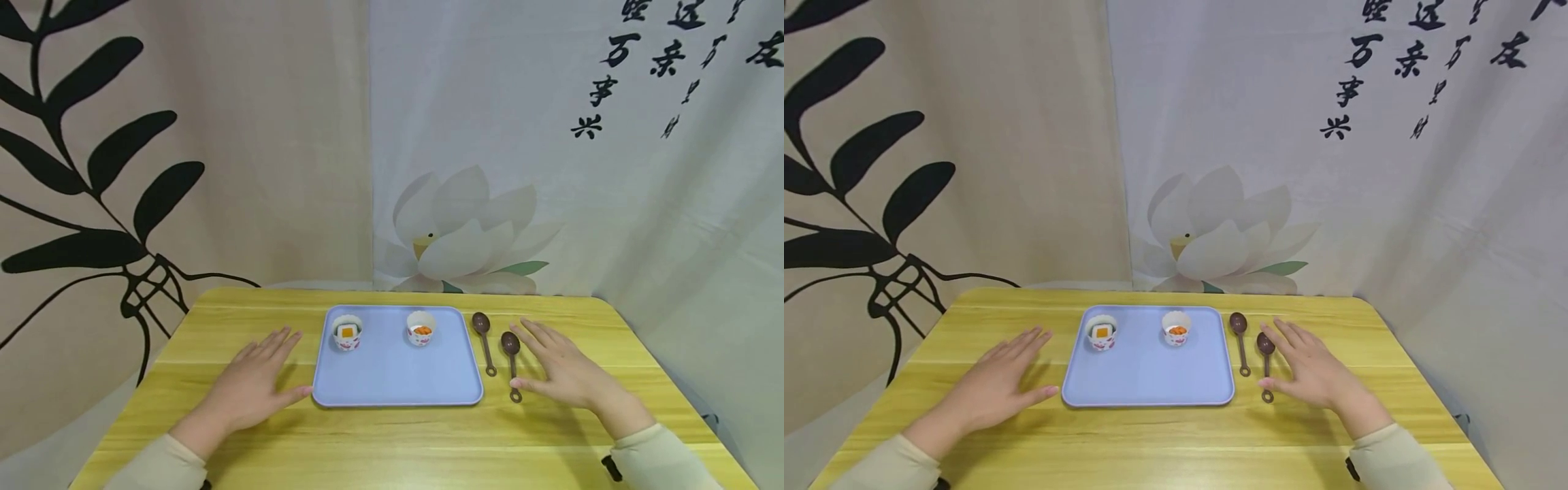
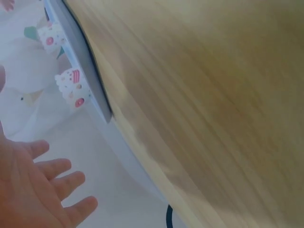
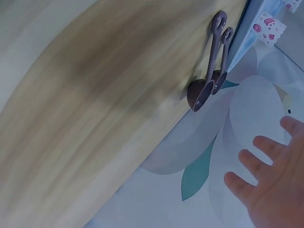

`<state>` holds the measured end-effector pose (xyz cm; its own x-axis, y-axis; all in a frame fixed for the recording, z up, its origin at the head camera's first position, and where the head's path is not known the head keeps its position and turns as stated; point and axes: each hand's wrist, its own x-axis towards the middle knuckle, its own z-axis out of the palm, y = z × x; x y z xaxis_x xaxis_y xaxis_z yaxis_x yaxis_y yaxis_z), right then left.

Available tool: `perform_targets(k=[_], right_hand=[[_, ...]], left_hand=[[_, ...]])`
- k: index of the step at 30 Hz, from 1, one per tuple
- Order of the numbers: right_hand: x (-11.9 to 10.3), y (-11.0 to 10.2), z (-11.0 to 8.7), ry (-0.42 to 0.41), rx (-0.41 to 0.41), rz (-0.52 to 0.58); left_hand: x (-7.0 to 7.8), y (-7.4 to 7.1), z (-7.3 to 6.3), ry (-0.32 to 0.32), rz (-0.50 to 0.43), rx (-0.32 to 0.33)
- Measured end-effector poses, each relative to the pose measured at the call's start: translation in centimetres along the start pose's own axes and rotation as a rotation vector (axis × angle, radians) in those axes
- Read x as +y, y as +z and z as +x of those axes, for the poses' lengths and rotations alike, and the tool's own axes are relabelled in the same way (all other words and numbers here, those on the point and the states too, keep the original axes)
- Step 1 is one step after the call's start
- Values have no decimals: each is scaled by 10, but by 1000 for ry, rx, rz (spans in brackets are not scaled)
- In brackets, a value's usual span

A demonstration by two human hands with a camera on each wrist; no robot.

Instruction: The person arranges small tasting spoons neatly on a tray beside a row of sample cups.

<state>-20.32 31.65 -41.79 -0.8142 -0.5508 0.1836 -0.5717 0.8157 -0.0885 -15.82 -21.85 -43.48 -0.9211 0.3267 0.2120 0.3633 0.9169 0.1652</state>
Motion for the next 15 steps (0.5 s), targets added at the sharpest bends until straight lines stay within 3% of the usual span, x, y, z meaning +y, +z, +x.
perform_targets(k=[15], right_hand=[[-15, 8, 4, -16, 7, 18]], left_hand=[[15, 8, 3, 13, -30, 18]])
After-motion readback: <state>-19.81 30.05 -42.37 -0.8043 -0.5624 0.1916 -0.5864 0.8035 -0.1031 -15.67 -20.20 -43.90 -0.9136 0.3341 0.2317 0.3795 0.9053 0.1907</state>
